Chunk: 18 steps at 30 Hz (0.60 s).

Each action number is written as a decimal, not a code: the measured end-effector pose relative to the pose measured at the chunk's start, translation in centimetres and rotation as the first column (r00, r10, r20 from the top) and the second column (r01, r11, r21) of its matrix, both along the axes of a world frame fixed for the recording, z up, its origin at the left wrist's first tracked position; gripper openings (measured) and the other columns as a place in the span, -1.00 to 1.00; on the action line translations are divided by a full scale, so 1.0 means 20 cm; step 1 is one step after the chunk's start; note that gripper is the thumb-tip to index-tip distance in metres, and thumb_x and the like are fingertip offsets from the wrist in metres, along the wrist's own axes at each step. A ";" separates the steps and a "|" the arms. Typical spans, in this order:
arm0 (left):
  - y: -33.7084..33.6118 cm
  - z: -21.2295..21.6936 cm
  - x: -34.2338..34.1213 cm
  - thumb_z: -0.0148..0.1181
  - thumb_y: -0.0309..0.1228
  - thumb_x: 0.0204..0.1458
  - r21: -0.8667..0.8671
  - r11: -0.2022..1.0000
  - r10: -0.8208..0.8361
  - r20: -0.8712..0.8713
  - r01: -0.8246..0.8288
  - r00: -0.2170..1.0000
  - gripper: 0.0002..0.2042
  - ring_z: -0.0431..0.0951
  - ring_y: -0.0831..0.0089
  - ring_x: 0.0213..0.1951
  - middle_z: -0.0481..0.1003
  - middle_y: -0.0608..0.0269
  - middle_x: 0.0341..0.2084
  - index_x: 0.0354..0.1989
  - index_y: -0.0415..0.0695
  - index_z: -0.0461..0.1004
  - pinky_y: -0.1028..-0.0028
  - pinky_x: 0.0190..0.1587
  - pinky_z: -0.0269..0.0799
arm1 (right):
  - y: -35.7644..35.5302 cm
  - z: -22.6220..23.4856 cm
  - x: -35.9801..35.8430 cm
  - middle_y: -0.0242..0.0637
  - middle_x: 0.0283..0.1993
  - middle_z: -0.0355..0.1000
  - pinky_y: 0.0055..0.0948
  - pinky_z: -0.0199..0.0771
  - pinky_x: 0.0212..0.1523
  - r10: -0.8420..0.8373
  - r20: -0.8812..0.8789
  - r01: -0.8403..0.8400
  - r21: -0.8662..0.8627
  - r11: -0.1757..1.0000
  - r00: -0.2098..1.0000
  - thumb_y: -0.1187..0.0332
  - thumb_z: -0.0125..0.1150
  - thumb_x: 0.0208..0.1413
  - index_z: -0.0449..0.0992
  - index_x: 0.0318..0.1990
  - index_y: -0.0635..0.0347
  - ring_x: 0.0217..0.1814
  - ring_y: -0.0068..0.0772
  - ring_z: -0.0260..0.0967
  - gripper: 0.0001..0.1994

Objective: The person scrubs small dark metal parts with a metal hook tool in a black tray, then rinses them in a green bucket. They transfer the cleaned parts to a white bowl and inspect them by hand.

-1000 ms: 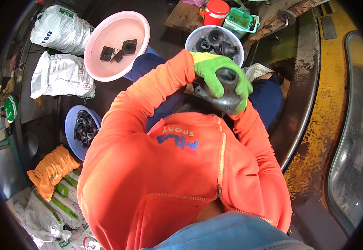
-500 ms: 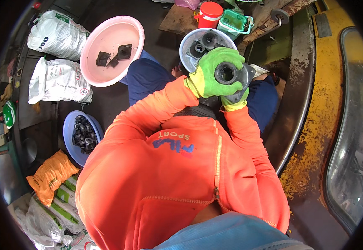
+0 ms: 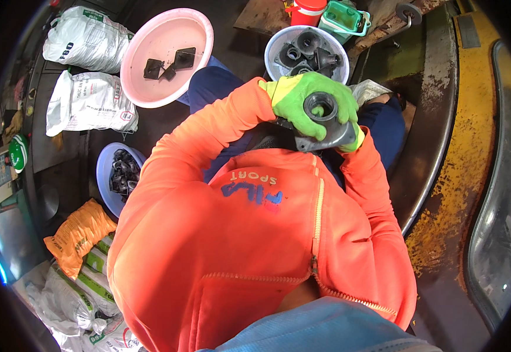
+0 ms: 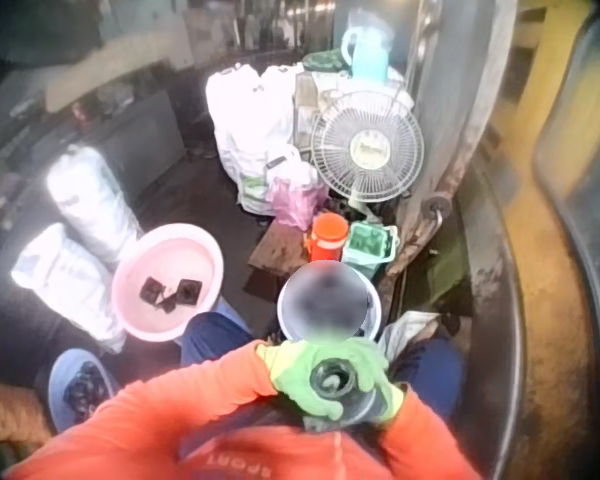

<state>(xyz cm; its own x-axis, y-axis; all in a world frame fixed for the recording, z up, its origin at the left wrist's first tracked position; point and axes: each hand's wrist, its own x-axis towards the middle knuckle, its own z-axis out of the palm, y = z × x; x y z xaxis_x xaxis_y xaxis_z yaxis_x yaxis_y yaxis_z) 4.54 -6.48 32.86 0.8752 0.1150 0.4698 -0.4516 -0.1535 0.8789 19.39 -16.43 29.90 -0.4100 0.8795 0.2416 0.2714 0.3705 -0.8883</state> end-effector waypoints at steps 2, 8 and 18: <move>-0.02 -0.02 0.02 0.39 -0.36 -0.33 -0.084 0.981 -0.176 -0.005 0.175 0.984 -0.62 0.39 0.07 0.03 0.52 0.07 -0.15 -0.26 -0.16 0.48 0.11 0.16 0.15 | -0.03 -0.02 -0.03 -0.41 -0.29 0.29 -0.50 0.16 -0.26 0.073 -0.206 -0.117 -0.207 0.971 0.976 0.28 0.10 0.02 0.40 -0.11 0.14 -0.29 -0.49 0.13 -0.72; -0.02 -0.10 0.10 0.30 -0.28 -0.18 -0.624 0.728 -0.116 0.297 0.284 0.948 -0.61 0.42 0.12 -0.02 0.45 0.07 -0.08 -0.17 -0.19 0.46 0.13 0.15 0.15 | 0.00 -0.08 -0.08 -0.44 -0.56 0.18 -0.58 -0.01 -0.59 -0.211 -0.948 -0.808 -0.313 0.499 0.238 0.14 -0.10 0.19 0.37 -0.21 0.17 -0.68 -0.58 -0.06 -0.72; 0.15 -0.19 0.02 0.28 -0.45 -0.12 0.223 0.308 0.923 0.164 -0.925 0.347 -0.74 0.54 0.41 -0.31 0.54 0.25 -0.36 -0.22 -0.17 0.47 0.43 -0.25 0.46 | -0.38 0.24 0.18 -0.32 -0.32 0.33 -0.56 0.26 -0.63 -0.761 -0.596 0.239 -0.724 0.647 0.256 0.25 -0.06 0.24 0.27 0.09 0.16 -0.57 -0.49 0.22 -0.68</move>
<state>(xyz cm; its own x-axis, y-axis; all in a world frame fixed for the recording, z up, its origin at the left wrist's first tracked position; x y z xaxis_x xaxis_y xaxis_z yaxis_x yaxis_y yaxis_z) 4.90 -3.47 29.10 0.2703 0.7360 0.6206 0.1217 -0.6656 0.7363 23.06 -24.10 34.78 0.3313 0.8917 -0.3083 -0.6745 -0.0046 -0.7382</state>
